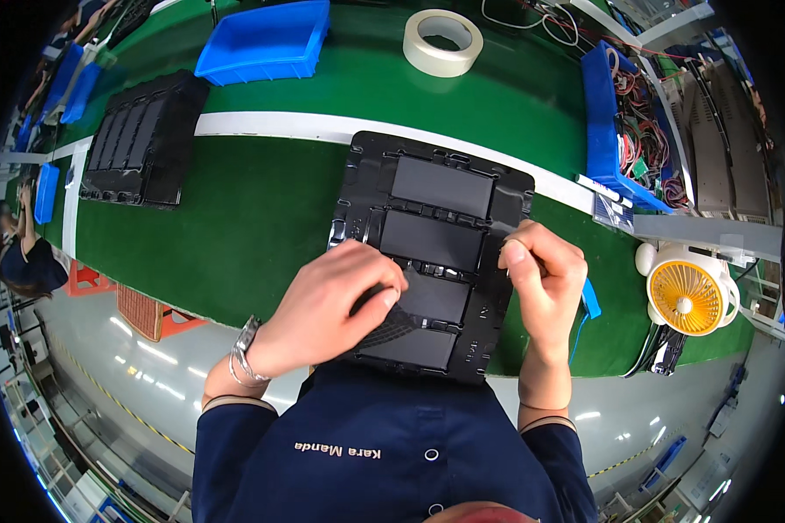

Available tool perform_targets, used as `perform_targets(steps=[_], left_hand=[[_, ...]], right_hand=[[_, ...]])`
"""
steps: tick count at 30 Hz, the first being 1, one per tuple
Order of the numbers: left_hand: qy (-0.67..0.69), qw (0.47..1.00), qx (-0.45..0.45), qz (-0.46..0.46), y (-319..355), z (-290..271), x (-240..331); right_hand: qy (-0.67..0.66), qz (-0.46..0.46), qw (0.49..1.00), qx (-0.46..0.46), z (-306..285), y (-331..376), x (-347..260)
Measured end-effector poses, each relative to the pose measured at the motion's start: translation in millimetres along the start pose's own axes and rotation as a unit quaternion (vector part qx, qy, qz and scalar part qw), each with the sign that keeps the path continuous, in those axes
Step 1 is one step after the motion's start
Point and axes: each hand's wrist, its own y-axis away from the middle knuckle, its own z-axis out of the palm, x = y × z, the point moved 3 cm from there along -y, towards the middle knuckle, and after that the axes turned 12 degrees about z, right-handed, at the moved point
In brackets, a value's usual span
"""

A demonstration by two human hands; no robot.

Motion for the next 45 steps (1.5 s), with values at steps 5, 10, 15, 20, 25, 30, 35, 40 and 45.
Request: perform_targets(steps=[5,10,15,20,25,30,35,40,45], left_hand=[[-0.198,0.976,-0.032,0.082,12.2,23.8,5.5],[-0.232,0.967,-0.037,0.093,11.7,33.7,6.5],[-0.193,0.977,-0.007,0.091,3.9,32.4,-1.3],[-0.244,0.964,0.01,0.101,-18.2,18.0,-7.3],[-0.269,0.955,-0.012,0.123,-31.1,24.5,-14.6],[-0.246,0.96,-0.007,0.131,-36.1,20.5,-16.5],[-0.168,0.971,0.033,0.165,-37.2,14.3,-13.1],[-0.09,0.991,0.026,0.1,-26.6,14.6,-14.4],[-0.079,0.987,0.109,0.093,-24.3,2.8,-13.0]], right_hand=[[0.015,0.01,0.999,-0.033,-0.7,7.7,13.5],[0.029,0.047,0.997,-0.061,5.7,17.0,16.1],[0.039,0.035,0.998,-0.037,4.5,17.9,20.7],[0.056,0.027,0.998,-0.03,7.2,14.8,20.9],[0.061,0.0,0.998,-0.011,12.3,10.0,20.1],[0.102,-0.01,0.995,0.016,14.2,4.1,19.8],[0.127,-0.014,0.992,-0.019,14.0,-0.2,21.7],[0.175,-0.023,0.978,-0.115,16.8,-3.8,25.6],[0.108,0.006,0.99,-0.095,16.3,-4.3,27.6]])
